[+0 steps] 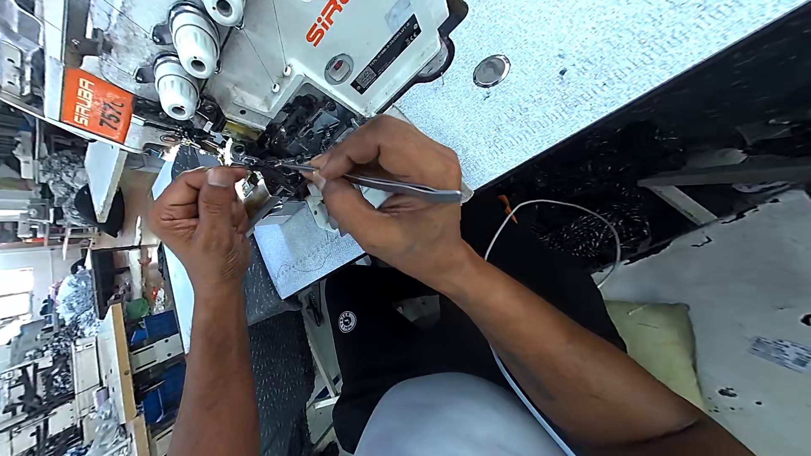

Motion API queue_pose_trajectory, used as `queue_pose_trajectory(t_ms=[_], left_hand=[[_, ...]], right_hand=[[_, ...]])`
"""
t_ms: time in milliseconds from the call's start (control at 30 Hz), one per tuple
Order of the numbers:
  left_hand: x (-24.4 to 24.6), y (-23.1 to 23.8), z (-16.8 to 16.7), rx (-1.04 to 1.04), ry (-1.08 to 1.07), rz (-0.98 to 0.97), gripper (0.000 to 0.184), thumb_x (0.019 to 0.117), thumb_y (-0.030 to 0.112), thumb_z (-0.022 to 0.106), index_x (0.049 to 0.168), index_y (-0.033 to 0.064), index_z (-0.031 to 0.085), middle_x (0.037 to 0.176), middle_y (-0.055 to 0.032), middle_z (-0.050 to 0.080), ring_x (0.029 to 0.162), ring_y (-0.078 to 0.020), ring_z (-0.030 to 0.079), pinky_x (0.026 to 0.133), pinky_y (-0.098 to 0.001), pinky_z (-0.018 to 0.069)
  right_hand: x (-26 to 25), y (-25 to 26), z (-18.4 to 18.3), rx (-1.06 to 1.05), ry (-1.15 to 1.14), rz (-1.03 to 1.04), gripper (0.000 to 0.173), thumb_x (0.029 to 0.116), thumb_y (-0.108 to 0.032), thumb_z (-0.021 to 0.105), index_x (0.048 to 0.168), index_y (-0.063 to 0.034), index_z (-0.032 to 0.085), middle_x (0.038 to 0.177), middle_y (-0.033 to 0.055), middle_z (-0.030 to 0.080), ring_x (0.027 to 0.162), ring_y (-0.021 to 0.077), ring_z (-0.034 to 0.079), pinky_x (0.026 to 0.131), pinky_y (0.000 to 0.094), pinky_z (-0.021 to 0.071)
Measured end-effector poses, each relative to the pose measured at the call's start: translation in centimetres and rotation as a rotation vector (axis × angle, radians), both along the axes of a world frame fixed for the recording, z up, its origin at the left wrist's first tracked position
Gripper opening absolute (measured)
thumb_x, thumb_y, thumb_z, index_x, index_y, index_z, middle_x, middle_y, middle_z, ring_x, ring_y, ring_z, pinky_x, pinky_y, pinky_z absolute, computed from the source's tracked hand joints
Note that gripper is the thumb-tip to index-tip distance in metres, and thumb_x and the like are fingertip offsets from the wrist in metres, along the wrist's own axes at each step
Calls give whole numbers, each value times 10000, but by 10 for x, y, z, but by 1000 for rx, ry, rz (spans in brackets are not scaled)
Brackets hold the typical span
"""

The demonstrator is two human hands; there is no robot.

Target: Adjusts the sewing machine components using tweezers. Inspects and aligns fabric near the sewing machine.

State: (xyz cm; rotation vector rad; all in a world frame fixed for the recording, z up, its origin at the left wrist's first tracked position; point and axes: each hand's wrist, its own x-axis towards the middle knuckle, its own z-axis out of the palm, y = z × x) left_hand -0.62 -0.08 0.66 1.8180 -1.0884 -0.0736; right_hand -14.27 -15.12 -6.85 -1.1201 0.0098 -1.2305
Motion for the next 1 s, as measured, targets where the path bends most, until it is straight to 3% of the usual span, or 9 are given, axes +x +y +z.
queue_pose_trajectory(t_ms=[200, 400, 1000], left_hand=[[-1, 5, -3, -144, 108, 87, 324, 1085, 203, 388, 897, 165, 648, 572, 114, 486, 417, -9, 397, 387, -160, 350], [3, 8, -5, -245, 183, 68, 403, 1085, 253, 301, 853, 177, 623, 563, 91, 509, 401, -25, 401, 385, -167, 353], [4, 6, -6, -311, 220, 60, 387, 1069, 223, 329, 779, 153, 575, 548, 70, 475, 398, -36, 393, 379, -170, 339]], right_hand=[[14, 7, 13, 124, 204, -40, 70, 843, 84, 669, 863, 17, 672, 816, 83, 648, 700, 102, 638, 575, 216, 553], [28, 18, 15, 237, 252, -1, 86, 850, 85, 666, 859, 0, 670, 804, 70, 656, 682, 92, 633, 561, 215, 541], [42, 18, 10, 216, 308, 23, 94, 851, 68, 685, 876, -23, 687, 804, 50, 657, 681, 85, 638, 562, 218, 548]])
